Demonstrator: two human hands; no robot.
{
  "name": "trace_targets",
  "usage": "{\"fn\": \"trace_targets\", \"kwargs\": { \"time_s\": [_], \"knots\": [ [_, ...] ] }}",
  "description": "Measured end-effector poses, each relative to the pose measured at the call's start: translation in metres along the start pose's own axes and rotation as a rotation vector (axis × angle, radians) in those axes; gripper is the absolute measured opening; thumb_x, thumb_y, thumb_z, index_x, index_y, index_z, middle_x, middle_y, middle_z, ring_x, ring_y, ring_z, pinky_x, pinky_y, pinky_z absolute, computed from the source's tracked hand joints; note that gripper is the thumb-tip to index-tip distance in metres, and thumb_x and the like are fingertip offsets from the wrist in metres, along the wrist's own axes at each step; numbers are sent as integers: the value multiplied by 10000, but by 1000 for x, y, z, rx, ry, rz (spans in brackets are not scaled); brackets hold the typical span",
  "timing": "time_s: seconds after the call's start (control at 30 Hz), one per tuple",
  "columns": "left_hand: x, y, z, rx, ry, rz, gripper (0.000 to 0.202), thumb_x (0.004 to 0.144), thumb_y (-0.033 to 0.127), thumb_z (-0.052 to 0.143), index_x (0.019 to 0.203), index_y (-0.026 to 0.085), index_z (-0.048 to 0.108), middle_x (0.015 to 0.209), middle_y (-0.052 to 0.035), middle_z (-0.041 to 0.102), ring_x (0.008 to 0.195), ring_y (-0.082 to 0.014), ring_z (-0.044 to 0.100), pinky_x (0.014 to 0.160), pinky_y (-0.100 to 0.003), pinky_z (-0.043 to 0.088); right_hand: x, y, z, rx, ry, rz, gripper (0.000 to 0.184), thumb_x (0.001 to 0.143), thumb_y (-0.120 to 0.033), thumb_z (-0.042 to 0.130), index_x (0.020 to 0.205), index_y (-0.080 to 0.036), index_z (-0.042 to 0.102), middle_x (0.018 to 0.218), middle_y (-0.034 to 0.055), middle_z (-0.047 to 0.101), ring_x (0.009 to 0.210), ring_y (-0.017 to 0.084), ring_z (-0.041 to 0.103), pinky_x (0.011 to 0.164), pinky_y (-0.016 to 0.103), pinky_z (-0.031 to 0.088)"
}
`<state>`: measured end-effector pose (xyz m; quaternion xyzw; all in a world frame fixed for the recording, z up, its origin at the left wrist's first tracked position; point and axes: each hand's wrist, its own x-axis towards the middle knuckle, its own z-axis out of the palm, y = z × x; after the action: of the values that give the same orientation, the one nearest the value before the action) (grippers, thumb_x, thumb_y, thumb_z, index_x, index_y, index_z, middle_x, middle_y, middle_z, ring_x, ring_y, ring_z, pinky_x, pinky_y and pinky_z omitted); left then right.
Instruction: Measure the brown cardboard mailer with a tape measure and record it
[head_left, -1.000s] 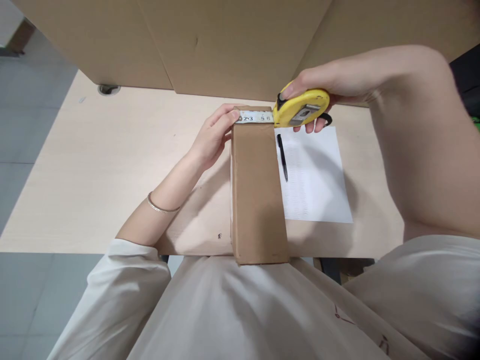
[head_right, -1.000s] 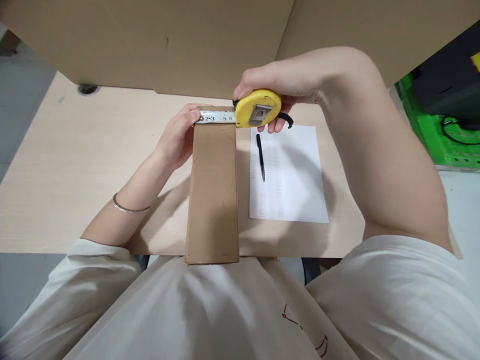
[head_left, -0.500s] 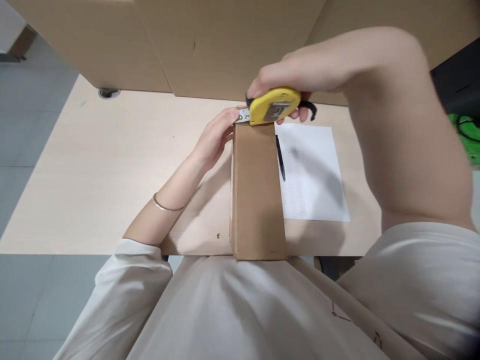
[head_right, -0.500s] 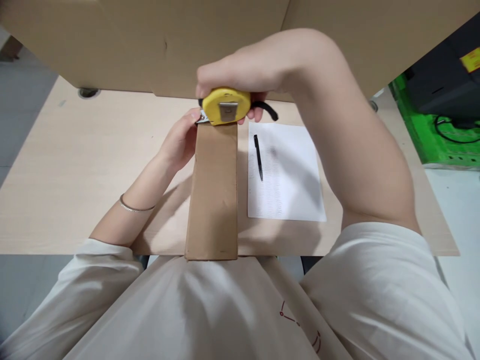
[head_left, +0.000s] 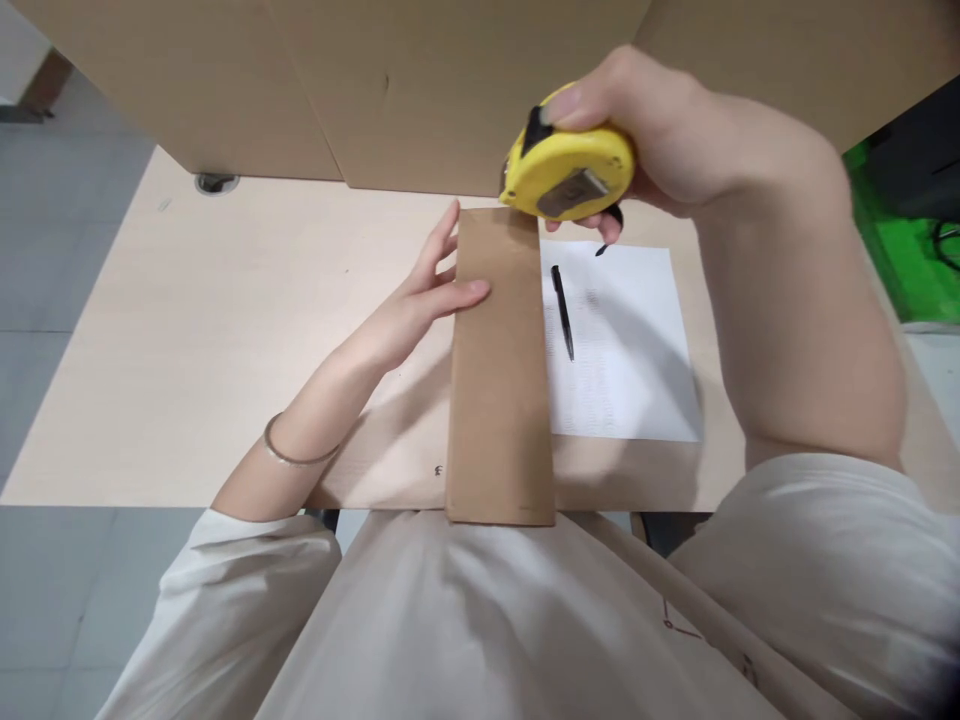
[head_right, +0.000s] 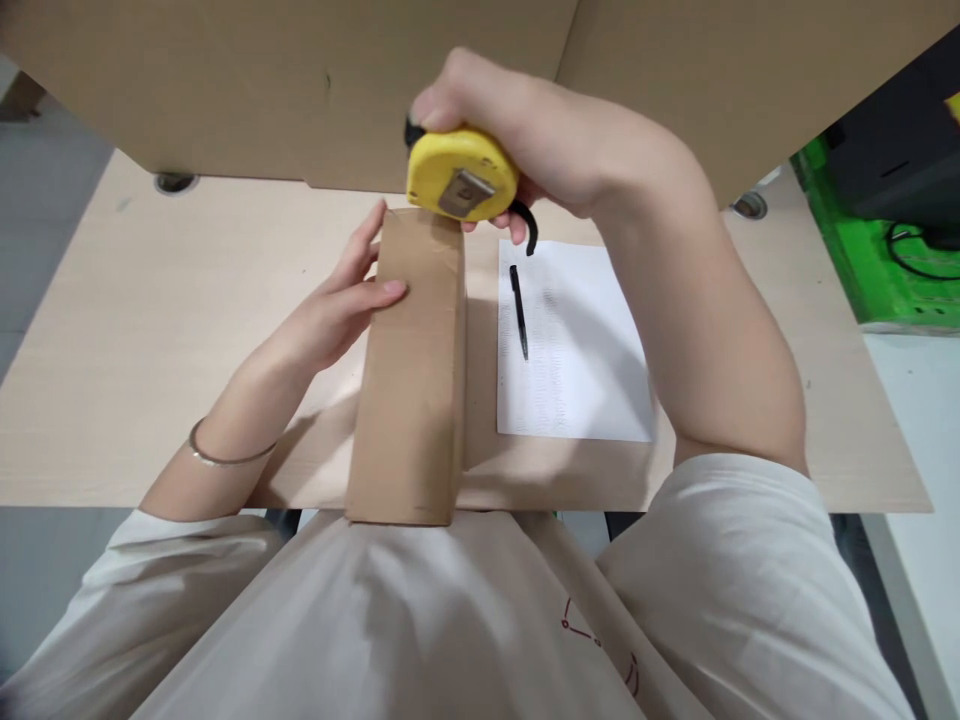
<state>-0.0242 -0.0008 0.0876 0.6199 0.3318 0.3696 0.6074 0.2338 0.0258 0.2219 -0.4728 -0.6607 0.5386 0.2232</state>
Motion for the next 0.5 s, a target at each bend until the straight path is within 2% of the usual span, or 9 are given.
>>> {"fn": "trace_targets", "kwargs": {
  "time_s": [0.1,0.17,0.23,0.3,0.37,0.43,0.5],
  "knots": [
    [-25,11,-12,18,96,-74,705,932,466,809,1600,531,595,1753,132,566,1726,-404,415,1442,-665,353,-18,13,-8,-77,65,-109,340,1047,-414,501,823,-199,640,700,-3,665,505,109,554,418,230,429],
    [-42,15,-17,81,205,-82,581,991,501,747,1565,482,660,1799,167,499,1790,-394,274,1505,-640,194,-29,20,-11,-87,99,-75,356,1059,-385,455,817,-205,644,699,-12,668,507,102,549,431,222,413],
    [-55,15,-20,127,300,-103,608,1021,553,721,1611,446,627,1848,154,424,1813,-379,202,1522,-616,120,-36,27,-14,-101,119,-25,363,1066,-371,452,816,-203,656,714,-7,689,518,102,550,447,219,418],
    [-63,8,-18,97,322,-140,760,995,562,769,1699,434,512,1880,93,385,1798,-392,254,1502,-631,215,-38,33,-16,-106,106,23,381,1070,-376,454,819,-193,675,703,1,694,493,100,537,452,220,425],
    [-65,-4,-13,3,295,-167,872,956,549,811,1734,430,435,1862,15,435,1727,-418,414,1423,-621,403,-35,39,-14,-110,66,66,393,1076,-387,451,843,-182,693,685,5,695,448,96,524,451,225,427],
    [-64,-19,-4,-91,292,-185,862,955,549,788,1726,413,428,1792,-40,537,1627,-413,557,1340,-592,512,-30,44,-10,-95,43,90,392,1074,-401,457,861,-178,698,683,9,693,434,96,517,446,228,416],
    [-64,-36,8,-138,317,-181,778,971,571,737,1684,388,485,1731,-59,600,1595,-401,588,1323,-587,521,-22,48,-3,-67,16,103,390,1068,-414,470,837,-182,681,685,19,678,451,100,509,441,227,408]
  ]
}}
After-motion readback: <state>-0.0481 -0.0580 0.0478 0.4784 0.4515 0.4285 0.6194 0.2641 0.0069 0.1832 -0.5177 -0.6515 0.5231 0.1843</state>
